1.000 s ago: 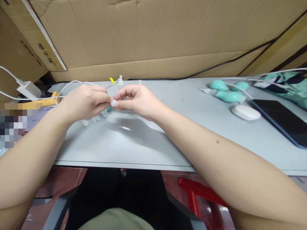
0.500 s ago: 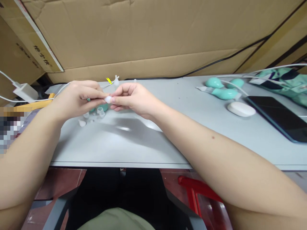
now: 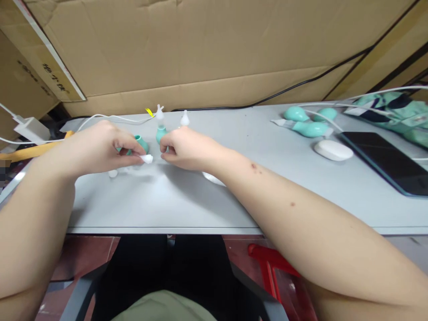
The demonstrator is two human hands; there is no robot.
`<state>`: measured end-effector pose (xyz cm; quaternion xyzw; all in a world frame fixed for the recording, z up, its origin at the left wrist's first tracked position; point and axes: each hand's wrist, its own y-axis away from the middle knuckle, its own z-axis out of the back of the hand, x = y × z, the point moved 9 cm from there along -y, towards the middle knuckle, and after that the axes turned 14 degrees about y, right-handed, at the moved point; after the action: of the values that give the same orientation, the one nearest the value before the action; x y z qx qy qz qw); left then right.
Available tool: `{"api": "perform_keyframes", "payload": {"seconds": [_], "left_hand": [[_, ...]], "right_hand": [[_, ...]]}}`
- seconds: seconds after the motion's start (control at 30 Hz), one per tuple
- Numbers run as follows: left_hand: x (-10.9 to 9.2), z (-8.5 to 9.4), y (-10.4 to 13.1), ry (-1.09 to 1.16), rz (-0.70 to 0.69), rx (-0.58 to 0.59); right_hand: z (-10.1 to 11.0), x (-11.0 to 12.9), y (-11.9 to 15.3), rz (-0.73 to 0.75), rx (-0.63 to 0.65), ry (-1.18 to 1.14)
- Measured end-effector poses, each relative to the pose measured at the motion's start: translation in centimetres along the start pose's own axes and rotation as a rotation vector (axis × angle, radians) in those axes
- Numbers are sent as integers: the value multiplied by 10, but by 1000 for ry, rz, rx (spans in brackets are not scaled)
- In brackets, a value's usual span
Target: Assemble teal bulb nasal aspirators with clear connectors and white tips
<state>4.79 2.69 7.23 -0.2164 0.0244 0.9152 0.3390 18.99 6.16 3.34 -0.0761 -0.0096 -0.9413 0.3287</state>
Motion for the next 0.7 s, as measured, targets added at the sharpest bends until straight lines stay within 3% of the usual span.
{"api": "perform_keyframes", "payload": {"seconds": [0.43, 0.7], "left_hand": [[10, -26, -10, -141, 95, 125], [13, -9, -3, -104, 48, 49]], "right_hand": [[-13, -3, 0, -60, 164, 123], [-14, -5, 2, -71, 182, 149]]}}
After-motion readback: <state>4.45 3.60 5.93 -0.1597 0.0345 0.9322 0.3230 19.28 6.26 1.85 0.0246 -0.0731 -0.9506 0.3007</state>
